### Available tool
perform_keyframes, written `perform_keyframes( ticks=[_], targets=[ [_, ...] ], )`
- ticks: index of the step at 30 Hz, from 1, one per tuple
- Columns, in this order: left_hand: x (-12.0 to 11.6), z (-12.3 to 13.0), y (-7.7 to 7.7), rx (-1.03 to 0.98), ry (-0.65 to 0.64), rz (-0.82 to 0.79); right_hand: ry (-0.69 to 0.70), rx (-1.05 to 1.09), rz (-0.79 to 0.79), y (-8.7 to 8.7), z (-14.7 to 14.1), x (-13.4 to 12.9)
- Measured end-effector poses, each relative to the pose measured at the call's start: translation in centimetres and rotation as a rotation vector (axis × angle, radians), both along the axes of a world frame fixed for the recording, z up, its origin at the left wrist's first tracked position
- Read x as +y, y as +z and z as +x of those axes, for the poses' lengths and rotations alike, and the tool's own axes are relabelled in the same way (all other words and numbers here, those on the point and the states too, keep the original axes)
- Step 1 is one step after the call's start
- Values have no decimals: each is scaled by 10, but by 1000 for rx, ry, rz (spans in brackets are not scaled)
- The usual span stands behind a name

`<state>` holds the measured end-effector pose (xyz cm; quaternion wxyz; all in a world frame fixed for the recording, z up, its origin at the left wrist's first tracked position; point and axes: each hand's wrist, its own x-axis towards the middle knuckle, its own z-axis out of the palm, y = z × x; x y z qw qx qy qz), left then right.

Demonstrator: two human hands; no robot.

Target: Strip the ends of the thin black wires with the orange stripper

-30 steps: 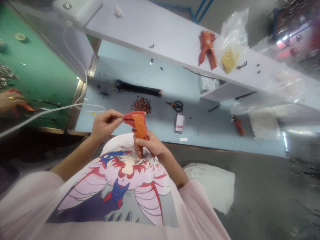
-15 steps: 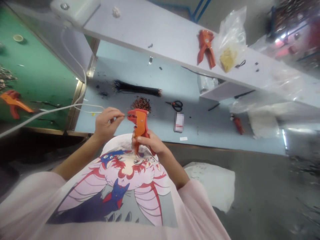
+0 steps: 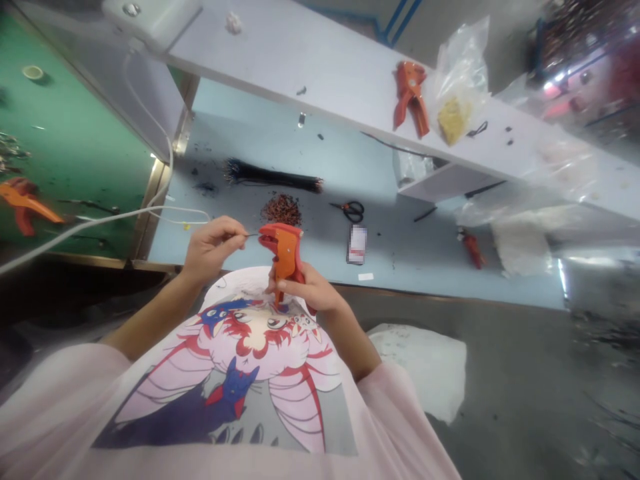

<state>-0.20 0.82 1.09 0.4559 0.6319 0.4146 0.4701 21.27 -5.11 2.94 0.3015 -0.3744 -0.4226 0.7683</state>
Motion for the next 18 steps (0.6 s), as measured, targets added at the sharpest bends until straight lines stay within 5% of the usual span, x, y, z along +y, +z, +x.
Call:
perform_keyframes(
  ticks=[18],
  targets=[
    [-2, -2, 3, 111, -41, 34, 62, -6, -8, 3, -4, 2]
  ],
)
